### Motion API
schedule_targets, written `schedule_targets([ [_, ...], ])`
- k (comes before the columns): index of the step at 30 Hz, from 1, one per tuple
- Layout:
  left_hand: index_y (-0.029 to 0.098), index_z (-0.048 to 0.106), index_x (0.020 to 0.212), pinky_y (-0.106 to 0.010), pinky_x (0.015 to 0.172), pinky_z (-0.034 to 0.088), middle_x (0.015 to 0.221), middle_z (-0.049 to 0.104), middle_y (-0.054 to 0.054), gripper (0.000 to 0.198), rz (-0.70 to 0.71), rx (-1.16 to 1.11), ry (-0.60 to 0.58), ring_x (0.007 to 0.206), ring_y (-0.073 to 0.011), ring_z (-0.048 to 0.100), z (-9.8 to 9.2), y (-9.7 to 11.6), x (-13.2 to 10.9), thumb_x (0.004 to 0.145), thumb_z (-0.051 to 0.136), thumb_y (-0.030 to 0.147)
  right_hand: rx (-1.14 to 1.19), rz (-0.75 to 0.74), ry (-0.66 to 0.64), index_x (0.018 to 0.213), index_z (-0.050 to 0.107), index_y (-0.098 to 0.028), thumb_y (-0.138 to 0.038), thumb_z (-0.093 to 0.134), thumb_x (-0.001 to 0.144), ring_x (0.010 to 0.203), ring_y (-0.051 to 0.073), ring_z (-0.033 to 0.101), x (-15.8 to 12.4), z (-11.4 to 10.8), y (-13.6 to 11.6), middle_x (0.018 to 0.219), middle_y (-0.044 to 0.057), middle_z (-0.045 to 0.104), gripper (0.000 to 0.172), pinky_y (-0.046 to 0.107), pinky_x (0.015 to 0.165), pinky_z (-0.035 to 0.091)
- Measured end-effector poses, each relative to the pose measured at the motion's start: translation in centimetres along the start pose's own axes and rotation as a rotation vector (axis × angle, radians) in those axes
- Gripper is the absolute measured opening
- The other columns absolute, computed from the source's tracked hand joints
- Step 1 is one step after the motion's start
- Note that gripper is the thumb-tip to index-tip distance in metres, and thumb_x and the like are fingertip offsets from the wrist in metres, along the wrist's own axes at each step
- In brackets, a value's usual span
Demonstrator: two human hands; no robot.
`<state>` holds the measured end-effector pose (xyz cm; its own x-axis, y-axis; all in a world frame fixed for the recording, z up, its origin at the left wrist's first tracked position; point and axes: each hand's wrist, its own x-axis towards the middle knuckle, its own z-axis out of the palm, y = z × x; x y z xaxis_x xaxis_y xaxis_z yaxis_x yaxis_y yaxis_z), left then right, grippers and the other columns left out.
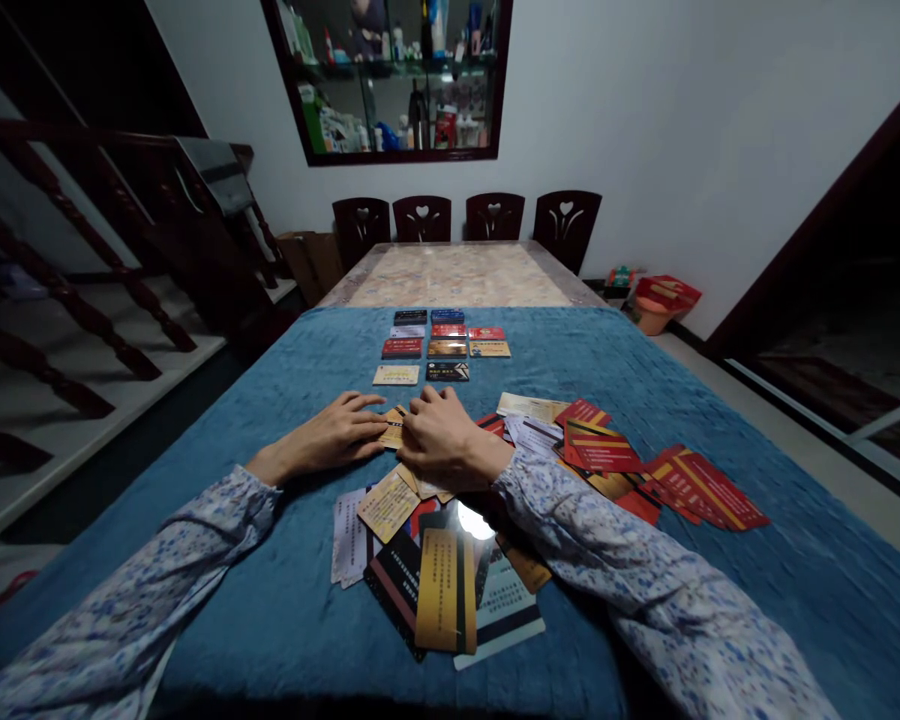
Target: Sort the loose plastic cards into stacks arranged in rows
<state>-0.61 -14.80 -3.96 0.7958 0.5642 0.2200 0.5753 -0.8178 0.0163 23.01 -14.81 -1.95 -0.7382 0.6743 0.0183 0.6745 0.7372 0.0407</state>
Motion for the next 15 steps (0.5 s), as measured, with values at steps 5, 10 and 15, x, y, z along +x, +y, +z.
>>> schedule_targets([
  [5,0.021,0.076,0.103,-0.049,0.11,0.041,0.107,0.079,-0.008,0.021,0.022,-0.015,0.052,0.13,-0.0291,0.058,0.0,-0.1,-0.1,0.101,0.057,0.028,0.017,-0.024,0.009,0.108,0.075,-0.016,-0.05,0.056,0.094,0.109,0.031,0.051,-0.1,-0.4,0.2,0.109,0.015,0.072,0.041,0.04,0.083,0.031],
  [10,0.019,0.076,0.101,-0.045,0.103,0.047,0.102,0.078,-0.009,0.028,0.016,-0.075,0.1,0.118,-0.0266,0.063,-0.3,-0.6,-0.2,0.104,0.05,0.028,0.05,-0.051,0.031,0.109,0.075,-0.019,-0.039,0.058,0.095,0.105,0.027,0.054,0.0,-0.3,0.6,0.105,0.012,0.074,0.029,0.037,0.081,0.028],
  [15,0.019,0.075,0.095,-0.036,0.096,0.053,0.097,0.074,-0.008,0.032,-0.02,-0.169,0.163,0.106,-0.0218,0.066,-0.4,-1.3,-0.4,0.105,0.047,0.032,0.081,-0.011,0.068,0.107,0.075,-0.02,-0.026,0.059,0.095,0.104,0.025,0.056,0.2,0.2,0.8,0.102,0.01,0.075,0.02,0.034,0.077,0.026],
])
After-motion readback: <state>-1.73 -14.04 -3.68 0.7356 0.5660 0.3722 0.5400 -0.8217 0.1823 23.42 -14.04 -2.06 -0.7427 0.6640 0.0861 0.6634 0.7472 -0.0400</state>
